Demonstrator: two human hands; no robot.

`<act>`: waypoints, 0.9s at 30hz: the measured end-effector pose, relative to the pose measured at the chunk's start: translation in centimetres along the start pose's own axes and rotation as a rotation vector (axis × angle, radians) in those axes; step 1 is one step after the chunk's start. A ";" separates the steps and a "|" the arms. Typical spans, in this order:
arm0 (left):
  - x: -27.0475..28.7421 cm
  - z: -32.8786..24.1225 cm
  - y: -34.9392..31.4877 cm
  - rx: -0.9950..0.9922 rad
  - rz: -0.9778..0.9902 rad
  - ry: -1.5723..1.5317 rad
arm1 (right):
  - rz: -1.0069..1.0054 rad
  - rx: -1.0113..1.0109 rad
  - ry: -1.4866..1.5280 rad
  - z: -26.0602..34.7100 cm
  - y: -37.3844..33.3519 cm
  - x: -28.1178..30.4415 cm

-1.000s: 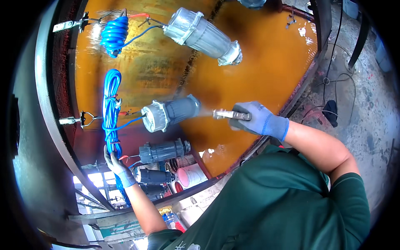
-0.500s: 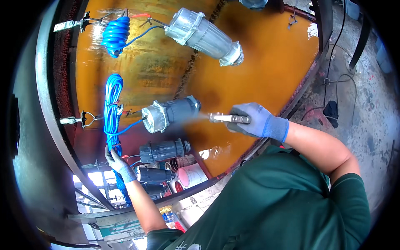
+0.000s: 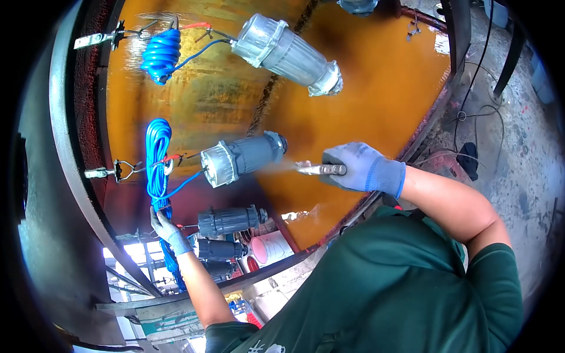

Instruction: The person spray paints hanging metal motor parts with a spray gun while rotating them by hand, and presses buttons on an electrical control panel to advance the conveyor line.

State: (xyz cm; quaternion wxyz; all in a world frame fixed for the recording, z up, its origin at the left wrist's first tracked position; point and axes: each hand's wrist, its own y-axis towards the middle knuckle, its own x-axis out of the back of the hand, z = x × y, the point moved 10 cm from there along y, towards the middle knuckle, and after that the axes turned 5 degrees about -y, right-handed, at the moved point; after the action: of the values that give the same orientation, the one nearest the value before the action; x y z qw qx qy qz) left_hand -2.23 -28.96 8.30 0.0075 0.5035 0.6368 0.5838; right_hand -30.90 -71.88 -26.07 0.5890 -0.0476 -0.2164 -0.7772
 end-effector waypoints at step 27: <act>1.3 6.9 4.3 0.306 -0.066 -0.300 | 0.022 0.136 -0.133 2.2 0.0 2.7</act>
State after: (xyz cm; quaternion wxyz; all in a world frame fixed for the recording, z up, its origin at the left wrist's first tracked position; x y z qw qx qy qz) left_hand 3.99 -23.92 10.10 0.0450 0.5589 0.7259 0.3985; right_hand -32.11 -73.41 -23.26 0.5837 -0.0614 -0.3066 -0.7493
